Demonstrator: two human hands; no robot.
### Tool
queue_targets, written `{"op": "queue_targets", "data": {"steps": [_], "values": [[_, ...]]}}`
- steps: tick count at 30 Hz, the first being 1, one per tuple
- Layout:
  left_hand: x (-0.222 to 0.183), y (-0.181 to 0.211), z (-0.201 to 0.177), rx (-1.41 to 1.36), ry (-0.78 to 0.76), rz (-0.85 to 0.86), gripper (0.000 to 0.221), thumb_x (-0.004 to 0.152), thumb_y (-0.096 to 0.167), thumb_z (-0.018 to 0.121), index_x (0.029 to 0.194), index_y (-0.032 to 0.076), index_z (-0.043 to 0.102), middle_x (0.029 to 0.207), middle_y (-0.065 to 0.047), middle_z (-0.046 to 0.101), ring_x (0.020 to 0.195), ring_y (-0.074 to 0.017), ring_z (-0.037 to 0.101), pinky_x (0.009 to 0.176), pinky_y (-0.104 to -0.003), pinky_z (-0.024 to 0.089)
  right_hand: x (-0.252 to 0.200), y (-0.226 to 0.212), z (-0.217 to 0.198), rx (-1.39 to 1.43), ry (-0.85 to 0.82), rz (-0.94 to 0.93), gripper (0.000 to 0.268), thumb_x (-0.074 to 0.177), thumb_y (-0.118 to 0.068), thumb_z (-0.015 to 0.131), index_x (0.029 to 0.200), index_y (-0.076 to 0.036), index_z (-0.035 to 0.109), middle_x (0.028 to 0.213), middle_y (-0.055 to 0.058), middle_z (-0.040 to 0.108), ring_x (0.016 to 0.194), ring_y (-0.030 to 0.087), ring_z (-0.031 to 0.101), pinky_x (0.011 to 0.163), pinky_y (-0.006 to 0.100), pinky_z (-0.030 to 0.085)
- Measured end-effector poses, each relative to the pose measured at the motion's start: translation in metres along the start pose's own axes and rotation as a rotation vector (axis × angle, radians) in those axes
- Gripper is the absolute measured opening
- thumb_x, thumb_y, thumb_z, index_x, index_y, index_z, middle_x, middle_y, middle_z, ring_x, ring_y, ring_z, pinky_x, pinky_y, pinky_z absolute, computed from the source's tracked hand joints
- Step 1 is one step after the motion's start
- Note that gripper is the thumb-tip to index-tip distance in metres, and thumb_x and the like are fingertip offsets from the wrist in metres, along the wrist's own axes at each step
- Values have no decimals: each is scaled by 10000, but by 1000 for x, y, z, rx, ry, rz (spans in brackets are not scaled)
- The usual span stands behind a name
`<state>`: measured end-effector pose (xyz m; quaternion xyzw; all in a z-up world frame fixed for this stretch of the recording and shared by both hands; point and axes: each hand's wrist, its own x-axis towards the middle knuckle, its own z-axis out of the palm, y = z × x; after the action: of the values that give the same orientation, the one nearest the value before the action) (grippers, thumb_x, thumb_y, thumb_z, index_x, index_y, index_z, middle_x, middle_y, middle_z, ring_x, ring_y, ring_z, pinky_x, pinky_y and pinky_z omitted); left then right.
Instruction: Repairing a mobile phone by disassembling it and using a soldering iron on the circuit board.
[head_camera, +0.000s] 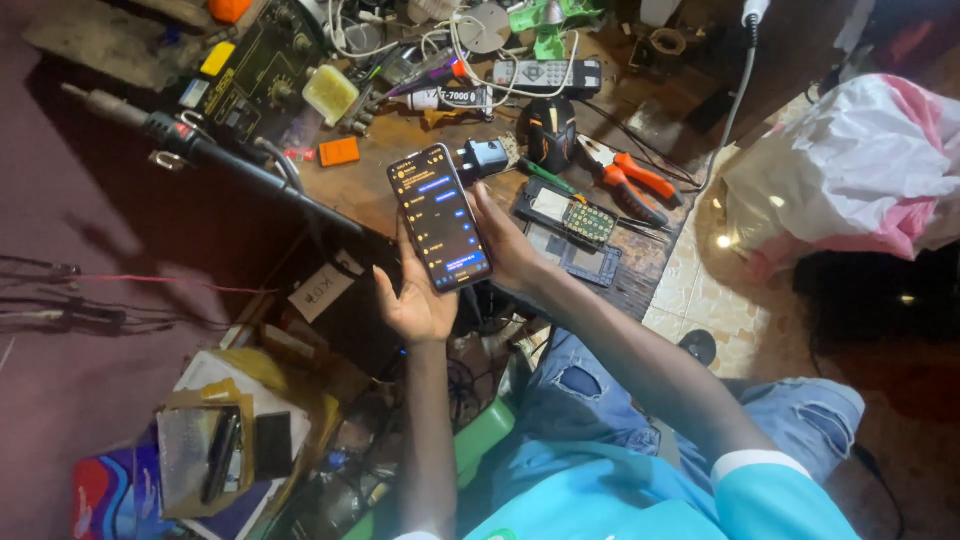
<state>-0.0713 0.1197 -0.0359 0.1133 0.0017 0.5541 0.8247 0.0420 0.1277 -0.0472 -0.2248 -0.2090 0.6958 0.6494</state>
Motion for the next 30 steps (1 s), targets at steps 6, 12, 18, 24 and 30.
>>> {"op": "queue_targets", "data": {"steps": [6,12,18,24,30], "values": [[4,11,-1,105,-16,74,806,743,521,443,1401,195,111,1450,-100,169,1327,-285,187,1074,-527,177,-8,-6,15,-209,-116,-52,505,925,-448,348,1300,-109,372,1225,164,482,1135,280,470,901,456,427],[15,36,-34,661,-88,210,602,903,435,377,1395,206,118,1421,-128,233,1292,-269,287,1020,-509,319,-40,-35,33,-907,-38,-556,455,817,-31,298,1248,-34,445,1104,148,499,1035,229,459,909,412,409],[31,42,-7,898,304,121,557,891,283,520,1349,111,254,1305,-211,366,1145,-294,457,865,-425,478,-127,-57,-23,-992,110,-546,343,831,-41,286,695,-45,602,670,111,542,694,203,531,701,323,446],[40,34,40,1438,340,169,638,857,386,560,1333,60,287,1343,-250,289,1276,-334,265,1044,-479,218,-242,-79,-92,-672,560,-558,373,862,-243,362,512,-114,363,470,-8,296,399,67,264,402,165,216],[52,50,25,1577,382,5,707,824,449,394,1352,65,125,1169,-160,523,978,-252,586,743,-358,515,-315,-92,-89,-937,993,-419,75,646,-24,357,632,-97,348,593,19,353,520,89,316,464,200,254]]}}
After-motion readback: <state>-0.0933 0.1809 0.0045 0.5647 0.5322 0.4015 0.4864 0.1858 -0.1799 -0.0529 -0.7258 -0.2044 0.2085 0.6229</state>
